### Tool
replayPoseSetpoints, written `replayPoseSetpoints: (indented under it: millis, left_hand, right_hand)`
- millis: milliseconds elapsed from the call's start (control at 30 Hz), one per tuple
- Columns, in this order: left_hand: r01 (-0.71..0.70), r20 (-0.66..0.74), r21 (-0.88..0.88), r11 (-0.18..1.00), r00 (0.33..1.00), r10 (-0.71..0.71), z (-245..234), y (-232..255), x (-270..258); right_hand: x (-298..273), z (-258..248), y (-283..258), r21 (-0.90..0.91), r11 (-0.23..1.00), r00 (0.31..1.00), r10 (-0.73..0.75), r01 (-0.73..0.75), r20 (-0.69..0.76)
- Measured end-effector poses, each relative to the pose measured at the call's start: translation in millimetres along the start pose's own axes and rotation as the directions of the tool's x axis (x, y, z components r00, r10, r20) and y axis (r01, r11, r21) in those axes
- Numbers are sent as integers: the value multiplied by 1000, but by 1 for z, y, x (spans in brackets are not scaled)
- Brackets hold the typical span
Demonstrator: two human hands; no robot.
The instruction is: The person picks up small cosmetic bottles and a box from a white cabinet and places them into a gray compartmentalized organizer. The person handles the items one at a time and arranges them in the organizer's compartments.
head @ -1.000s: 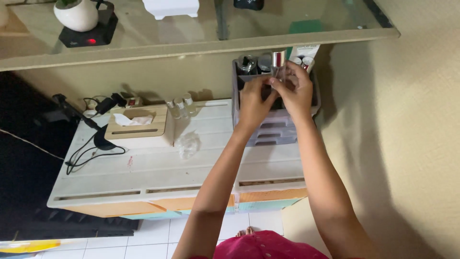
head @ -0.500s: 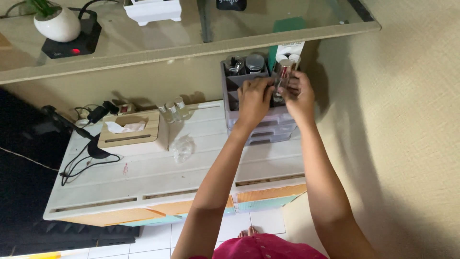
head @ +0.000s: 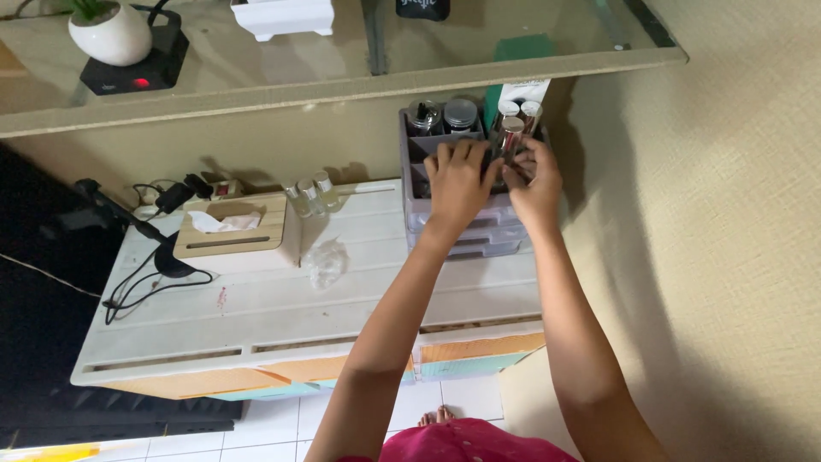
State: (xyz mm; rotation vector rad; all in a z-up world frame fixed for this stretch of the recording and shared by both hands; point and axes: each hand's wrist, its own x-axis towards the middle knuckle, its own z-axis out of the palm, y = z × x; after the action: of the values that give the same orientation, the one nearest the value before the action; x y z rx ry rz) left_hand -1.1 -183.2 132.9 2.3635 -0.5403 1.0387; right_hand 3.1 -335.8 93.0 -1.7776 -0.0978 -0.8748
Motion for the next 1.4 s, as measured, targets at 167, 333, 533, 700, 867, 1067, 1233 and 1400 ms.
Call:
replayPoseSetpoints:
  millis: [167, 333, 533, 700, 867, 1067, 1233, 1400]
  left_hand:
    - [-16, 5, 36, 999, 1000, 16, 5, -1, -1]
    - [-37, -9, 40, 999, 999, 37, 9, -3, 0]
    - [-48, -34, 20, 999, 998, 49, 16, -6, 0]
    - [-11, -41, 84, 996, 999, 15, 10, -4, -4]
    - [81, -33, 65, 995, 996, -79, -15, -18, -11]
    - [283, -48, 6, 959, 958, -282, -51, -46, -21]
    - [390, -40, -154, 908, 915, -400, -72, -74, -39]
    - [530, 16, -169, 831, 844, -535, -91, -107, -54]
  right_hand:
    - [1, -2, 5, -25, 1000, 998, 0, 2, 61]
    - [2, -7, 6, -104, 994, 992, 43, -30, 119]
    - [7, -11, 9, -320, 945, 984, 109, -59, 140]
    - [10, -15, 13, -237, 963, 958, 184, -131, 218]
    - [6, -14, 0, -183, 983, 998, 15, -2, 68]
    - [-17, 22, -91, -183, 956, 948, -262, 230, -180]
    - [-46, 86, -129, -117, 923, 916, -381, 368, -124]
    - [-72, 133, -160, 43, 882, 881, -471, 469, 42]
